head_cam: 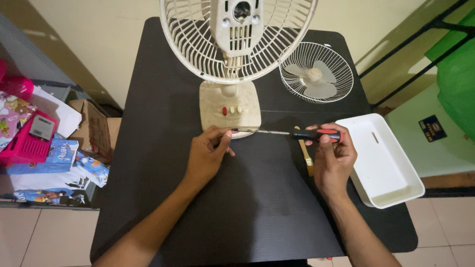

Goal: The person disassembles a small electric fan by removing the front grille and fan blade, then reassembles it by reattaching the grille and securing it with a screw. The person uses a screwdriver to remove and tighten screws on the fan housing.

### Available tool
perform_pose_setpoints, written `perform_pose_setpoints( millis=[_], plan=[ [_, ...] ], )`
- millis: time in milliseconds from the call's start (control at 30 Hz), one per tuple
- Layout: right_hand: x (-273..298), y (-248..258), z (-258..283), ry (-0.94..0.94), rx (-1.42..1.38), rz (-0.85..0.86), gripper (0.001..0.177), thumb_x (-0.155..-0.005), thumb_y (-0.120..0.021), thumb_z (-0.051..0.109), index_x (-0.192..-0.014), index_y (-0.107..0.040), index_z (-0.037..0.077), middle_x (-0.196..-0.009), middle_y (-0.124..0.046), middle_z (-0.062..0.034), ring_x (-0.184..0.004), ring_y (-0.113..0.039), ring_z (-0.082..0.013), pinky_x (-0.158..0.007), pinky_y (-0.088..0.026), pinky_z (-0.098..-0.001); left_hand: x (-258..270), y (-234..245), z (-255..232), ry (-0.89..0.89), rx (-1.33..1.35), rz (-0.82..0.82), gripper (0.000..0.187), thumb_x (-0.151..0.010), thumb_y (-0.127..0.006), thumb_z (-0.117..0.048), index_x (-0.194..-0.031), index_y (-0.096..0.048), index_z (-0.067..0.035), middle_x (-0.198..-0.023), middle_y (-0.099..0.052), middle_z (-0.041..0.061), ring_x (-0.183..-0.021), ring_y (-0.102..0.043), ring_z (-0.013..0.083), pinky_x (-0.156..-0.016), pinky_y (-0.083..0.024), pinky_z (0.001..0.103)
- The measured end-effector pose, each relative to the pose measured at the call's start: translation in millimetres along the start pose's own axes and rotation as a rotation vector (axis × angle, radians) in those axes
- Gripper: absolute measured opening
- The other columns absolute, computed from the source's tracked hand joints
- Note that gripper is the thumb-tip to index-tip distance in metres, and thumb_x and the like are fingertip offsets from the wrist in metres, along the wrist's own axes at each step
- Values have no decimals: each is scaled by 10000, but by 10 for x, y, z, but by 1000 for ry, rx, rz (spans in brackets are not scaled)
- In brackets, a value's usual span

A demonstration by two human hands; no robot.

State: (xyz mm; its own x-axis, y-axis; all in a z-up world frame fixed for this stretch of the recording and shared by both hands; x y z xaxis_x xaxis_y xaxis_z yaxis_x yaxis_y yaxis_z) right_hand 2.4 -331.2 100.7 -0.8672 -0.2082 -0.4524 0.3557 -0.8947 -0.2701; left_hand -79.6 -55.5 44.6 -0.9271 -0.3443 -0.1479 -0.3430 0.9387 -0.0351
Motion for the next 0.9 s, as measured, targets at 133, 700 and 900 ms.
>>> perform_pose_setpoints(
  millis=[133, 700, 900],
  plan=[
    [35, -20, 3, 11, -1, 19, 201, -1076, -637, 106, -1240, -578, 7, -1186, -689, -187, -1025, -663, -197, -923, -556, -340, -15, 10, 7, 5, 76, 6, 244, -1019, -625, -128, -1128, -738, 59, -948, -687, 78, -745, -650, 88, -676, -603, 258],
    [2, 18, 39, 16, -13, -2, 242, -1089, -641, 206, -1211, -601, 0, -1098, -698, -173, -904, -655, -192, -871, -540, -330, 74, 26, -416, -214, -193, -28, 186, -945, -713, -86, -1100, -761, 5, -928, -687, 62, -691, -674, 76, -556, -596, 232],
    [-21, 57, 11, -15, -16, -29, 230, -1090, -624, 205, -1196, -604, 1, -1077, -696, -174, -882, -657, -192, -835, -539, -321, 131, 11, -545, -354, -423, 1, 194, -929, -722, -74, -1108, -793, -92, -958, -685, 37, -717, -666, 78, -574, -599, 229]
  ],
)
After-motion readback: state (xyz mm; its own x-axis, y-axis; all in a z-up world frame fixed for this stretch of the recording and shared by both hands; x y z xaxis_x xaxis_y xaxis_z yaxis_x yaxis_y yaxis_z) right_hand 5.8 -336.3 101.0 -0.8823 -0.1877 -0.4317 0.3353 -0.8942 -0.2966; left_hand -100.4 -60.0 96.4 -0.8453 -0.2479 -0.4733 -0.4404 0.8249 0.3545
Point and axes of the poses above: each hand's wrist, its own x-axis away from the middle knuckle, its own y-axis out of the back of the hand, z = x × y, the point moved 10 cm from there along -x, towards the middle knuckle
